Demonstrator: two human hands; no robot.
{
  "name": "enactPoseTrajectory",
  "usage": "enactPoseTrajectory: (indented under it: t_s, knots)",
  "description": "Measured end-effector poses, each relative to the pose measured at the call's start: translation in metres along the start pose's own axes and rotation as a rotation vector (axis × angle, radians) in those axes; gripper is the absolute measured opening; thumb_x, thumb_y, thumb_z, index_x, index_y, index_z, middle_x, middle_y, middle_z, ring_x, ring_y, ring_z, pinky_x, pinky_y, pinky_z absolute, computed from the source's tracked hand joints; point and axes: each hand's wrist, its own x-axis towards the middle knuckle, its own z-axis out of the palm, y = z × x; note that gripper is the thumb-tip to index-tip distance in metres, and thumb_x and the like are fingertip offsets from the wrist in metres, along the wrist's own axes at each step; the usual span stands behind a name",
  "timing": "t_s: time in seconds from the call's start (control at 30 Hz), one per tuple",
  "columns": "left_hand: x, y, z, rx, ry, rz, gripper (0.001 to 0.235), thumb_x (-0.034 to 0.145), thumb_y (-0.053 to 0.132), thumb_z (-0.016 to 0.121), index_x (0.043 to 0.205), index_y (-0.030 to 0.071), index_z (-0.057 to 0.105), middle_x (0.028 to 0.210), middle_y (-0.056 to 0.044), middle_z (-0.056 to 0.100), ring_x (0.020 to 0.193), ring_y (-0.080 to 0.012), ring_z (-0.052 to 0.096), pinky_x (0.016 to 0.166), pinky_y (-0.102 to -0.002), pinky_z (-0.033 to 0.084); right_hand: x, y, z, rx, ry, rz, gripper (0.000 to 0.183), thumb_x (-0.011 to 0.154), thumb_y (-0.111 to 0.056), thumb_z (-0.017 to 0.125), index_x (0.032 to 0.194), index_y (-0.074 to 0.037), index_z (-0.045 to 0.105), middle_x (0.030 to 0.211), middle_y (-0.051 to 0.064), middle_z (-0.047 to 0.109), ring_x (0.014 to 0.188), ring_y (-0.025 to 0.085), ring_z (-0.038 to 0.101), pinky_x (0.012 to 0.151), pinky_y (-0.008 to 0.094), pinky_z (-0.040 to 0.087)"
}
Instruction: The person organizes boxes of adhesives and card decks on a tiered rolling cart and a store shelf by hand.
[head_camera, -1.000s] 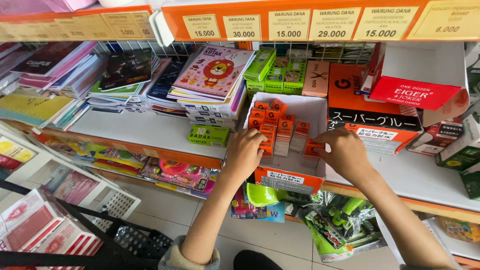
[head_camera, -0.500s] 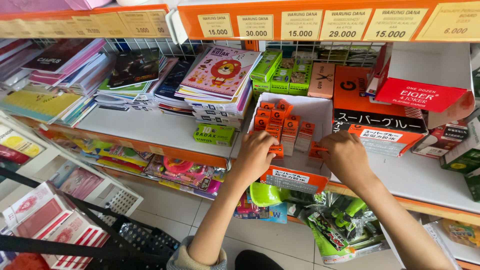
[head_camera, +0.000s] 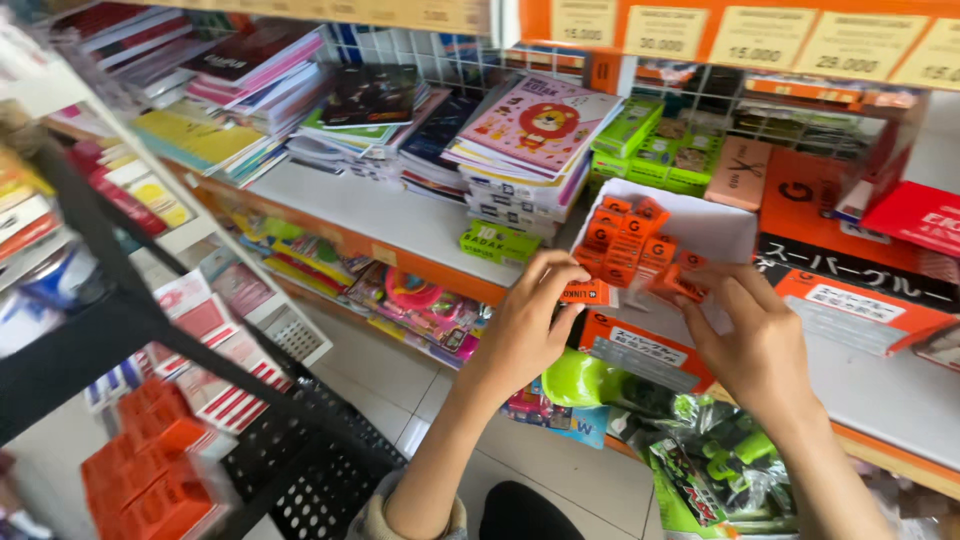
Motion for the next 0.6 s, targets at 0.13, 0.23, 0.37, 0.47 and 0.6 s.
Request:
enactPoseTrajectory:
  t_s: [0.13,0.23,0.37,0.47,0.6]
  knots:
    - [-0.039,0.020,-0.037,0.092,0.134,0.005,0.029,0.091,-0.002,0.056,0.119,-0.001,0.051,0.115,-0.015,0.055,0.112,-0.0304,0.056,0.100,-0.042,0.047,0.009,-0.052,0.005,0.131,0.077,-0.160,0.016,0.092,0.001,0.068,0.108,0.003,0.065,0.110,0.015,0.065,0.104,0.027,0.064,0.096,0.035,0.049]
    - [-0.072,0.036,-0.068,0.126,0.219,-0.057,0.024,0.094,0.001,0.054,0.119,0.001,0.053,0.113,-0.013,0.058,0.108,-0.0274,0.058,0.094,-0.039,0.049,0.016,-0.093,0.017,0.365,0.033,-0.222,0.015,0.089,0.006,0.067,0.102,0.009,0.062,0.105,0.020,0.064,0.099,0.030,0.064,0.093,0.037,0.051]
    - [-0.120,0.045,-0.097,0.286,0.324,-0.147,0.024,0.093,0.005,0.057,0.116,0.001,0.056,0.112,-0.013,0.059,0.107,-0.0275,0.059,0.093,-0.039,0.050,0.018,-0.139,0.043,0.502,-0.044,-0.250,0.019,0.086,0.000,0.069,0.103,0.006,0.063,0.106,0.020,0.065,0.097,0.026,0.065,0.078,0.028,0.055]
    - [-0.156,0.058,-0.116,0.359,0.398,-0.203,0.020,0.095,0.004,0.055,0.114,0.001,0.056,0.110,-0.013,0.057,0.104,-0.0278,0.058,0.093,-0.040,0.049,0.020,-0.175,0.058,0.599,-0.106,-0.319,0.020,0.087,-0.001,0.066,0.107,0.002,0.063,0.109,0.017,0.065,0.104,0.027,0.065,0.085,0.031,0.054]
    - [-0.206,0.075,-0.137,0.457,0.503,-0.385,0.025,0.095,0.007,0.053,0.120,0.003,0.056,0.116,-0.013,0.057,0.109,-0.0274,0.059,0.093,-0.040,0.050,0.019,-0.223,0.080,0.778,-0.156,-0.360,0.020,0.087,-0.004,0.066,0.105,0.003,0.062,0.104,0.017,0.063,0.097,0.025,0.064,0.077,0.029,0.054]
